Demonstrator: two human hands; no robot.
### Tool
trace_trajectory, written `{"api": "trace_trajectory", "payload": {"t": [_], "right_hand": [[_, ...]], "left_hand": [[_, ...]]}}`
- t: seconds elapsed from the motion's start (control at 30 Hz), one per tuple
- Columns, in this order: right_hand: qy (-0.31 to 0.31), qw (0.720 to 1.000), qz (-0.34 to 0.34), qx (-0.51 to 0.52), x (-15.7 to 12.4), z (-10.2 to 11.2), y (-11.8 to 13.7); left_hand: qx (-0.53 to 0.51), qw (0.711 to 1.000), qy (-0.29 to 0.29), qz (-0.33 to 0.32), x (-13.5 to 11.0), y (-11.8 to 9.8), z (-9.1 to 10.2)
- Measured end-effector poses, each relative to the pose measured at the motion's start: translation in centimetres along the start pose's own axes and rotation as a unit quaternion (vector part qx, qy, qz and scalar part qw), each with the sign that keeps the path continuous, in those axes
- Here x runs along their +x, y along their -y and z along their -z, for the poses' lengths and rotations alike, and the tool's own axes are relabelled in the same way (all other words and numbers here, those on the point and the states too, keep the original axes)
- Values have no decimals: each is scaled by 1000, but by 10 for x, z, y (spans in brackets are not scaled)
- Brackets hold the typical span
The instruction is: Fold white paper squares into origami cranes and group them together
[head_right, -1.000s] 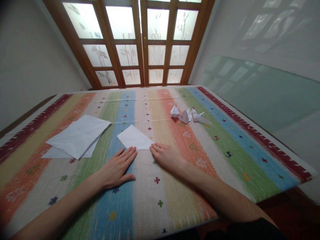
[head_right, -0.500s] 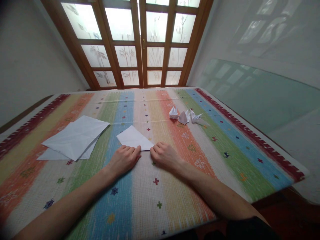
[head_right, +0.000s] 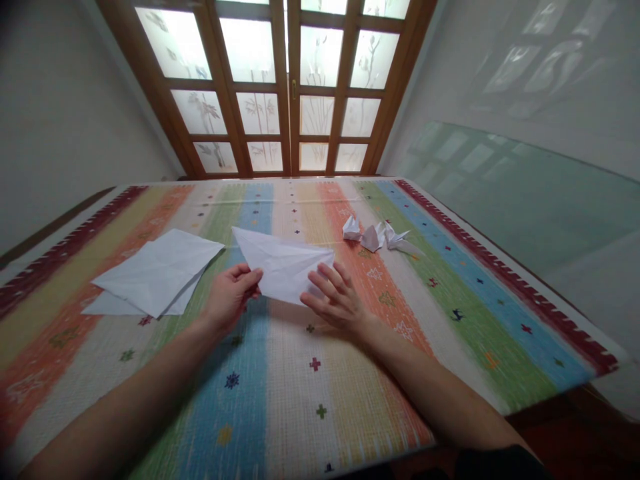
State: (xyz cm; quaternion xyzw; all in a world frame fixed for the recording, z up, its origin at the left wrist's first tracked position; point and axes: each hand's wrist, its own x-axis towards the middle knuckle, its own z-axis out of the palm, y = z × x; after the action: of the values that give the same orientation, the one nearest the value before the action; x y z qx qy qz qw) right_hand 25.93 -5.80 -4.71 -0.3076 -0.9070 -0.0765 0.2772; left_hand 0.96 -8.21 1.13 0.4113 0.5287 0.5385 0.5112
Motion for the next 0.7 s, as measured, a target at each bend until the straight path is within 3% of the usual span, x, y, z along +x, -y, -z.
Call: {"api": "trace_trajectory", "payload": {"t": [0.07,0.13,0.17,0.2,0.3,0.4,0.47,0.53,0.6,0.7], "right_hand": [[-13,1000,25,-9,2,0,-1],[-3,998,58,-3,5,0,0],[15,997,76,10,6,0,1],[37,995,92,27,8,-1,2],[92,987,109,77,12,-5,3],[117,983,91,112,13,-8,5],[113,981,70,141,13,-7,6],[102,979,39,173,14,-5,7],[103,977,-6,186,17,-3,9],[118,977,-115,133,24,-3,13]], "left_hand": [[4,998,5,64,4,8,1],[114,988,37,97,7,15,6],[200,975,41,84,8,17,9],[301,952,27,41,9,18,14],[535,831,-21,-148,12,21,26],[603,726,127,-306,15,28,34],[615,684,230,-317,16,35,36],[626,669,268,-299,18,41,37],[631,666,272,-289,18,44,38],[630,668,273,-287,17,44,39]]}}
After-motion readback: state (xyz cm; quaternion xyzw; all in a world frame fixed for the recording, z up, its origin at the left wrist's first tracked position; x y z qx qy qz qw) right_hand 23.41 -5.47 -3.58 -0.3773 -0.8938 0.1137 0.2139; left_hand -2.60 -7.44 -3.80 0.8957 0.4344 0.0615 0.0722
